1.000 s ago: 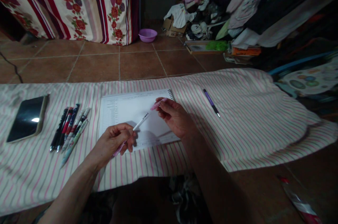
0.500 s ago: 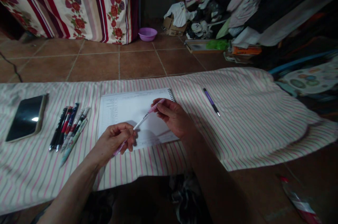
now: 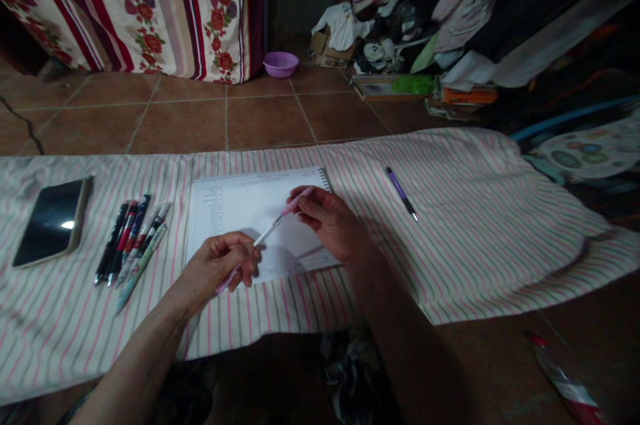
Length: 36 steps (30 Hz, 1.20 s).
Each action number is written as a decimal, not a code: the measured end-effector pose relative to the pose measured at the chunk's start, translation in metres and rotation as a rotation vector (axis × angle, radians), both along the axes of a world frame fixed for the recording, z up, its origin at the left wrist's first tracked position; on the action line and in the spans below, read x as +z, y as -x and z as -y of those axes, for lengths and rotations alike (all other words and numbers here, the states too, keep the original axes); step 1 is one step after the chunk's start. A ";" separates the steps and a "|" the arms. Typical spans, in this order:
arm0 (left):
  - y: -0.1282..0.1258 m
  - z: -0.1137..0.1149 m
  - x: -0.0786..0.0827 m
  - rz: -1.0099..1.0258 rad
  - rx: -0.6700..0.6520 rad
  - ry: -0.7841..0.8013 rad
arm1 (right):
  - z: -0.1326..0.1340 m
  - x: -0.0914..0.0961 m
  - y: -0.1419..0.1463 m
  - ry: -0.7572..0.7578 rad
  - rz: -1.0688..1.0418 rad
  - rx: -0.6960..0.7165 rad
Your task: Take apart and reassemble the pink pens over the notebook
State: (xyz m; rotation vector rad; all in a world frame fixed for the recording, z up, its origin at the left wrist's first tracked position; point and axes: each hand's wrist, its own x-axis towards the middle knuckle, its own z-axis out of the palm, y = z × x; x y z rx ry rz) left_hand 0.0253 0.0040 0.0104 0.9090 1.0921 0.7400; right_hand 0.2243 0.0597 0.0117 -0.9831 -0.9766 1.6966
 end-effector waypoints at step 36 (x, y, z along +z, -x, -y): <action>0.000 -0.001 0.001 0.003 -0.013 -0.026 | 0.001 -0.003 -0.004 -0.050 -0.001 0.038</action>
